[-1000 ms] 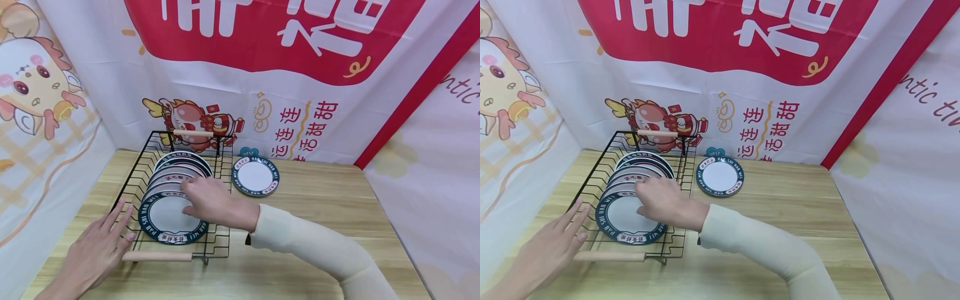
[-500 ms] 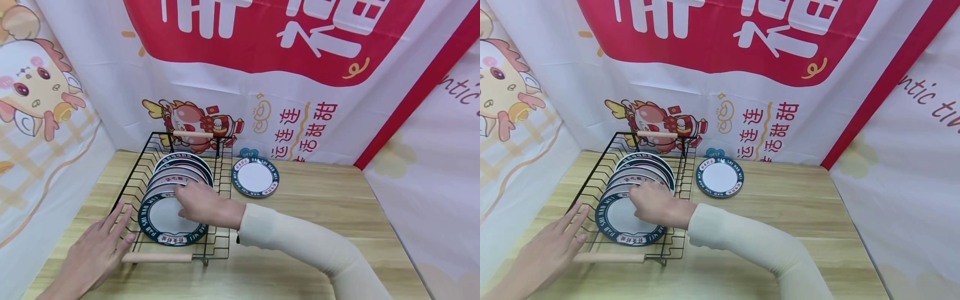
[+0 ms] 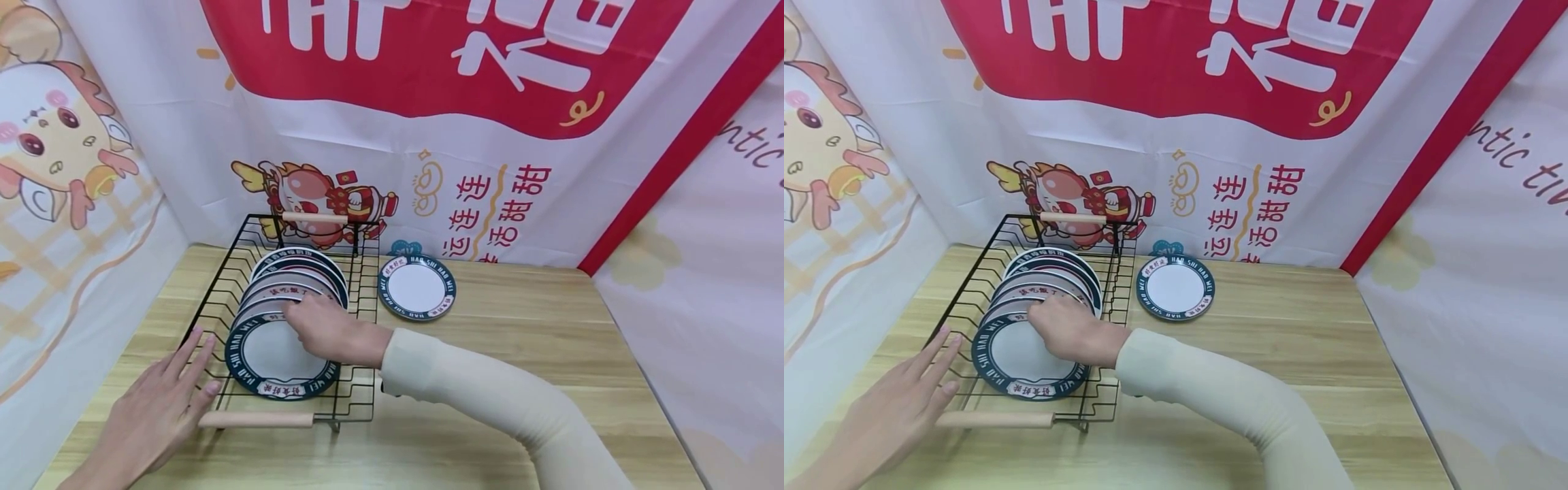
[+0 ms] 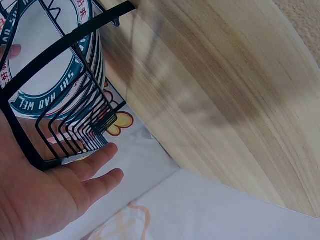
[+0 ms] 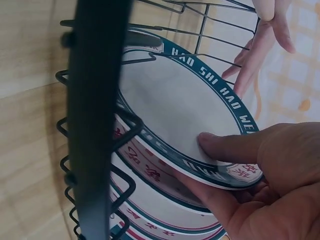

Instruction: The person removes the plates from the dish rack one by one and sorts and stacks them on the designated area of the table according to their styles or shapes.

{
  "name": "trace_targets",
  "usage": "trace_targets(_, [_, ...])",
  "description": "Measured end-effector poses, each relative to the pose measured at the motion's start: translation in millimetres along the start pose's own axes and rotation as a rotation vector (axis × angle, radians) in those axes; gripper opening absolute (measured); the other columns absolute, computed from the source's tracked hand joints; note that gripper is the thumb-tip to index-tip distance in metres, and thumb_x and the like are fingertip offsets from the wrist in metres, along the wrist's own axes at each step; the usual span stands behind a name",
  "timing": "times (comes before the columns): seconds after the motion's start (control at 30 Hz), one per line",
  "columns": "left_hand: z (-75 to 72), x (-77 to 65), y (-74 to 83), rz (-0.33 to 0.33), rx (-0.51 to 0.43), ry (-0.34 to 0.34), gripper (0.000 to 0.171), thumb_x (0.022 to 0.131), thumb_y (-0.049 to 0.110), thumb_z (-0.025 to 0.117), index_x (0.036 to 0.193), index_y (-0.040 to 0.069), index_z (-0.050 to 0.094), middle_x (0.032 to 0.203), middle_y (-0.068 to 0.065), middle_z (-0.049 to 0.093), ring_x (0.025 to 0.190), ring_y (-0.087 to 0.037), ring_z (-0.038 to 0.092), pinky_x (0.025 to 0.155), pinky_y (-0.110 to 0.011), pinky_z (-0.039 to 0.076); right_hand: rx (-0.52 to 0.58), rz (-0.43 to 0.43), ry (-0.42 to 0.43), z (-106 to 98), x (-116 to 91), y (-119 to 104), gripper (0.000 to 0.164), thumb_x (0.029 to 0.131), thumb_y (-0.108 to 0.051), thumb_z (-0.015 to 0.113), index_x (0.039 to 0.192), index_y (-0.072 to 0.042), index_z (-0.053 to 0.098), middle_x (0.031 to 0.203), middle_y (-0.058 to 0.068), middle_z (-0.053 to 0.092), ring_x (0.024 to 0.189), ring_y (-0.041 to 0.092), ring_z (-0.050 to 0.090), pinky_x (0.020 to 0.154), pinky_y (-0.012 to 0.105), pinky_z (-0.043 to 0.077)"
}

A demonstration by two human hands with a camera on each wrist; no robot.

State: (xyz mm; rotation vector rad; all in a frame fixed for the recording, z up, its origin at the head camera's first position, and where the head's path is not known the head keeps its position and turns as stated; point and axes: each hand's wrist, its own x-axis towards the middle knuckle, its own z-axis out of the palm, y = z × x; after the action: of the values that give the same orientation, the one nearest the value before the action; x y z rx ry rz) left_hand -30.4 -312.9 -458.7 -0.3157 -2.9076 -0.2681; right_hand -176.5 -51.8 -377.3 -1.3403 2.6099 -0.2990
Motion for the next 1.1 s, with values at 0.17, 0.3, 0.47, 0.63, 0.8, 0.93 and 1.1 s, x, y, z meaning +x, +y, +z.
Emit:
trace_targets(0.17, [0.5, 0.6, 0.0, 0.004, 0.002, 0.007, 0.069, 0.112, 0.041, 0.048, 0.170, 0.013, 0.024, 0.179, -0.002, 0.005, 0.134, -0.058, 0.047, 0.106, -0.068, 0.042, 0.035, -0.001, 0.009, 1, 0, 2, 0.024, 0.100, -0.004, 0.071, 0.124, -0.007, 0.071, 0.099, 0.001, 0.073, 0.075, 0.005, 0.062, 0.059, 0.012, 0.050])
trace_targets(0.3, [1.0, 1.7, -0.2, 0.005, 0.002, 0.009, 0.069, 0.112, 0.041, 0.048, 0.170, 0.011, 0.024, 0.179, -0.002, 0.004, 0.135, -0.057, 0.047, 0.106, -0.067, 0.042, 0.034, -0.009, 0.015, 2, 0, 3, 0.024, 0.100, -0.005, 0.072, 0.124, -0.007, 0.071, 0.100, 0.001, 0.074, 0.076, 0.003, 0.064, 0.061, 0.011, 0.051])
trace_targets(0.47, [1.7, 1.3, 0.4, -0.008, 0.011, -0.005, 0.071, 0.112, 0.042, 0.048, 0.170, 0.012, 0.022, 0.179, -0.001, 0.004, 0.132, -0.058, 0.048, 0.104, -0.070, 0.044, 0.011, -0.021, 0.025, 3, -2, 5, 0.023, 0.100, -0.006, 0.072, 0.123, -0.007, 0.072, 0.100, 0.001, 0.074, 0.079, 0.005, 0.065, 0.062, 0.012, 0.051])
trace_targets(0.63, [1.7, 1.1, 0.5, -0.016, 0.018, -0.018, 0.072, 0.112, 0.044, 0.047, 0.171, 0.014, 0.018, 0.179, -0.001, 0.001, 0.129, -0.061, 0.050, 0.101, -0.074, 0.046, 0.001, -0.023, 0.025, 3, -3, 6, 0.023, 0.100, -0.007, 0.072, 0.123, -0.008, 0.071, 0.102, 0.002, 0.074, 0.083, 0.007, 0.068, 0.064, 0.012, 0.052])
trace_targets(0.8, [2.0, 1.0, -0.1, -0.021, 0.011, -0.022, 0.073, 0.112, 0.044, 0.048, 0.171, 0.016, 0.016, 0.179, 0.000, 0.001, 0.129, -0.060, 0.050, 0.098, -0.074, 0.048, -0.029, -0.028, 0.026, 3, -4, 4, 0.026, 0.099, -0.007, 0.073, 0.125, -0.008, 0.071, 0.106, 0.002, 0.076, 0.088, 0.009, 0.072, 0.068, 0.012, 0.054])
trace_targets(0.93, [2.5, 1.1, -0.7, -0.025, 0.002, -0.024, 0.074, 0.111, 0.044, 0.048, 0.172, 0.018, 0.014, 0.179, 0.000, 0.001, 0.130, -0.060, 0.050, 0.096, -0.075, 0.048, -0.056, -0.047, 0.026, 1, -7, 2, 0.024, 0.099, -0.005, 0.071, 0.123, -0.007, 0.072, 0.103, 0.001, 0.076, 0.082, 0.007, 0.069, 0.064, 0.010, 0.051])
trace_targets(1.1, [3.0, 0.7, -1.2, -0.030, -0.001, -0.025, 0.073, 0.111, 0.044, 0.048, 0.171, 0.017, 0.015, 0.179, 0.000, 0.001, 0.130, -0.060, 0.050, 0.094, -0.076, 0.049, -0.070, -0.071, 0.034, -3, -12, 0, 0.024, 0.096, 0.002, 0.071, 0.117, -0.008, 0.073, 0.100, 0.000, 0.075, 0.086, 0.009, 0.070, 0.065, 0.011, 0.052])
